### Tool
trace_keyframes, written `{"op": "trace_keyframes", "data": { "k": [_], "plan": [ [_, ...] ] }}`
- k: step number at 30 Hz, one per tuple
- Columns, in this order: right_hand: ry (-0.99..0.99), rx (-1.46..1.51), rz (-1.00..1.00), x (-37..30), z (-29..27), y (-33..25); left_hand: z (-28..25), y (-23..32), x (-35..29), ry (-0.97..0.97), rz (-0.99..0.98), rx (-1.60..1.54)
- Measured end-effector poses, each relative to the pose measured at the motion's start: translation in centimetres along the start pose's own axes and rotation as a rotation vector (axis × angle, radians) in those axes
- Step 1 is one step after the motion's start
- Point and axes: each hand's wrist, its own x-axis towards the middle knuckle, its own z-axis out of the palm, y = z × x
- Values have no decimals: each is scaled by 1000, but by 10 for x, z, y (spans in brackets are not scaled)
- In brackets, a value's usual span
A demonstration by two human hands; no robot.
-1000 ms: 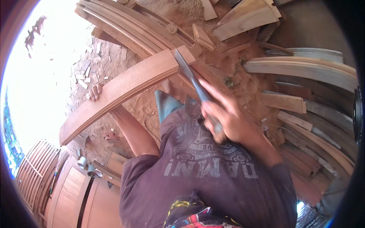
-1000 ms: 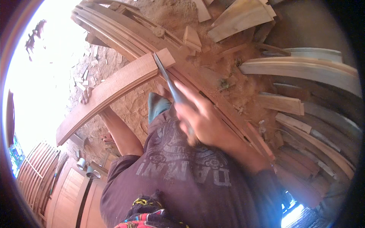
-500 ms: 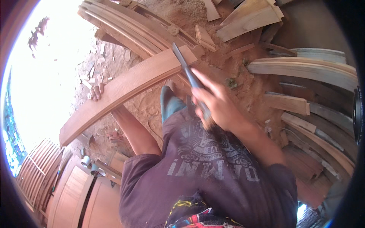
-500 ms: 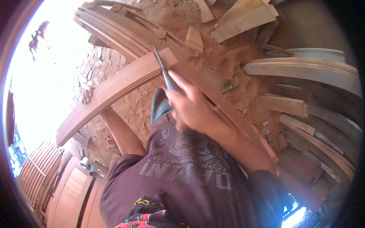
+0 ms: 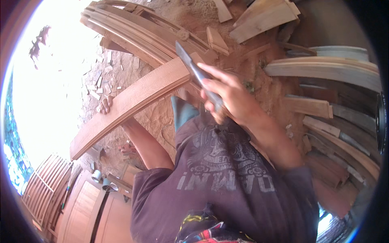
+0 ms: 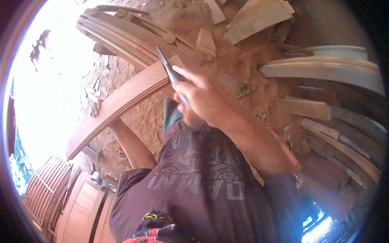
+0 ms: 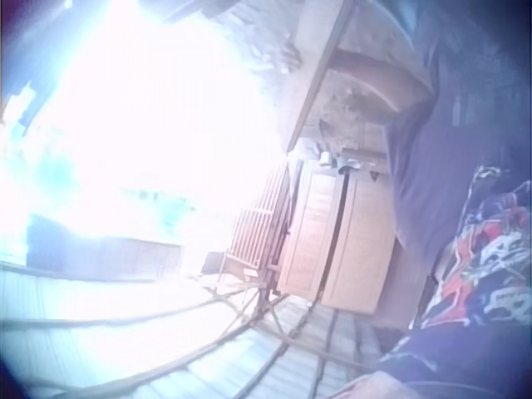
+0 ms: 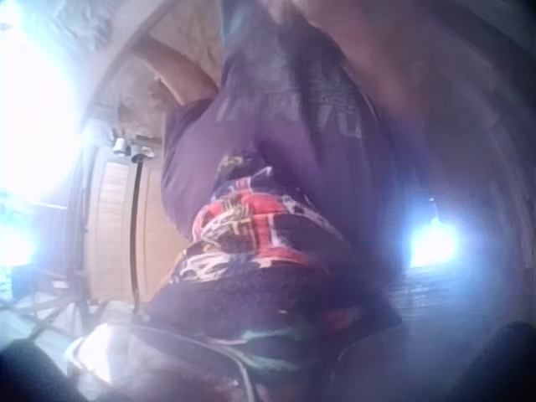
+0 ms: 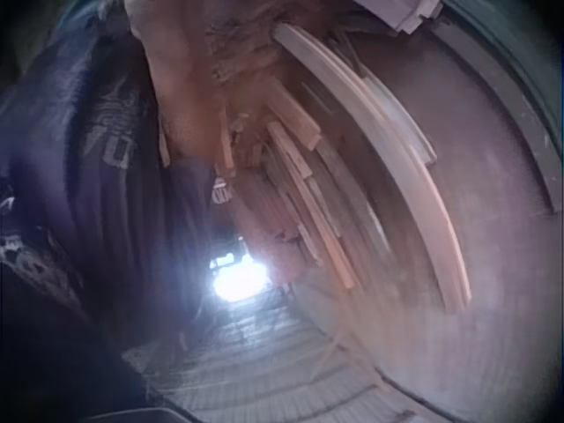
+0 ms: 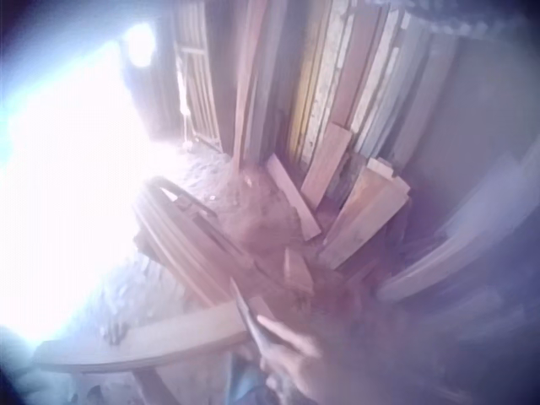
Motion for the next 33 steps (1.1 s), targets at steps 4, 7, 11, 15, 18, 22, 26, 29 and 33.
{"op": "trace_keyframes", "data": {
  "k": [4,7,11,15,18,22,26,29,33],
  "plan": [
    [90,19,23,-72,1,-14,22,-21,2,158,218,-29],
    [56,-22,45,-92,6,-14,25,-24,1,163,197,-101],
    [13,-95,66,-66,23,-27,39,-27,2,179,217,-77],
    [24,-116,54,15,6,-16,33,-19,4,48,152,13],
    [12,-310,-57,46,-13,-50,51,-29,6,-3,174,29],
    [12,-428,-146,131,-35,-69,53,-20,2,-72,181,114],
    [-67,-543,28,258,-60,-56,64,-19,2,-65,152,161],
    [-98,-507,42,308,-64,-42,87,-20,-2,21,158,251],
    [97,-635,-227,319,-75,-12,121,-30,2,-7,188,387]
  ]
}}
